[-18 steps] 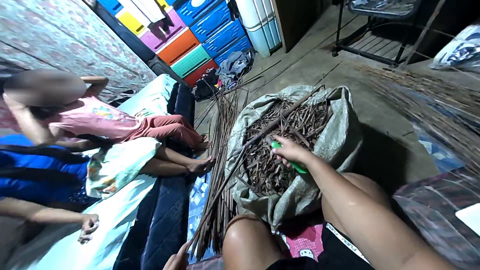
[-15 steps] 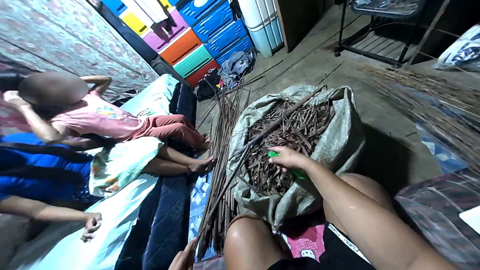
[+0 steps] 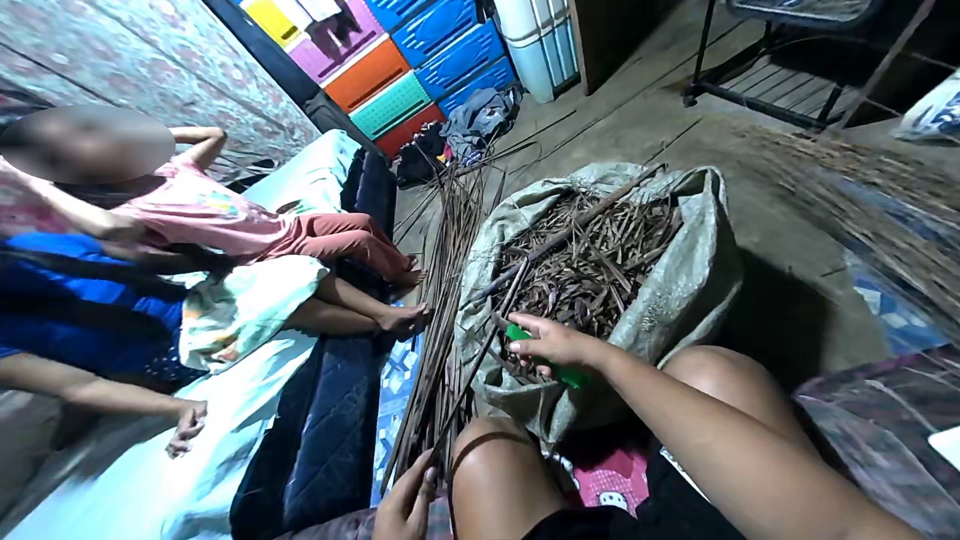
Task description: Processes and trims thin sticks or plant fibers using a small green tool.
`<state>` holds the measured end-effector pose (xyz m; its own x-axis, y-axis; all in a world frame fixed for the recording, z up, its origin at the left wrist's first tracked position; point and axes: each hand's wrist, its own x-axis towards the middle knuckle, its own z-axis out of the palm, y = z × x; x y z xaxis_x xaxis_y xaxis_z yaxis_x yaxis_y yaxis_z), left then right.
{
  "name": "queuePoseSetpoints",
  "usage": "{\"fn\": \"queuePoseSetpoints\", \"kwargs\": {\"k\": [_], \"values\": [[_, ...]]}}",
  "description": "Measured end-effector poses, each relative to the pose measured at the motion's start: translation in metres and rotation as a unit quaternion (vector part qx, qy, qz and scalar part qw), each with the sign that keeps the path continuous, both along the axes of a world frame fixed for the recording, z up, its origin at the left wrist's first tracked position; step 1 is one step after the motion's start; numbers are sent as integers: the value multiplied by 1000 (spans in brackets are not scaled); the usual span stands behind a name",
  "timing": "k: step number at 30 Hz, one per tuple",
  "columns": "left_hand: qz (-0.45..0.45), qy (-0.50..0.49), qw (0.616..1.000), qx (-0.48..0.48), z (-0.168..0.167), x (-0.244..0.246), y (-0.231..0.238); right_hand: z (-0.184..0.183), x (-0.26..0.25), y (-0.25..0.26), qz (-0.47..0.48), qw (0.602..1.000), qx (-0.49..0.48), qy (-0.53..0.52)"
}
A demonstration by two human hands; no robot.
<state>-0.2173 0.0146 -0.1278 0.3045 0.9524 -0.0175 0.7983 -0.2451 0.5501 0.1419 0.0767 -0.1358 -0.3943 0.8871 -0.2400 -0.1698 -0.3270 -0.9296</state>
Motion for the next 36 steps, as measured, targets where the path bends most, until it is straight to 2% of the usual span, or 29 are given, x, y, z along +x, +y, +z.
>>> {"fn": "queuePoseSetpoints", "kwargs": {"k": [6, 9, 12, 16, 22, 27, 32, 34, 36], "values": [[18, -79, 994, -69, 8, 11, -2, -2, -5, -4, 68, 997, 29, 6], [11, -99, 992, -79, 11, 14, -4, 0, -6, -5, 27, 999, 38, 14], [-7, -71, 997, -30, 8, 11, -6, 9, 5, -3, -13, 999, 34, 14], [-21, -14, 999, 30, 8, 15, -7, 12, 11, -5, 19, 999, 4, 42], [-19, 15, 999, 26, 1, 21, -2, 4, -1, -4, 22, 997, -6, 78], [-8, -67, 998, 4, -2, 69, 32, 3, -25, -12, 73, 997, 25, 3], [33, -130, 988, -80, 16, 131, 80, 1, -33, -15, 70, 965, 146, -207], [48, -138, 986, -83, 15, 143, 89, 0, -29, -13, 44, 947, 162, -274], [47, -127, 990, -45, 10, 151, 91, 2, -26, -11, 41, 948, 144, -281]]}}
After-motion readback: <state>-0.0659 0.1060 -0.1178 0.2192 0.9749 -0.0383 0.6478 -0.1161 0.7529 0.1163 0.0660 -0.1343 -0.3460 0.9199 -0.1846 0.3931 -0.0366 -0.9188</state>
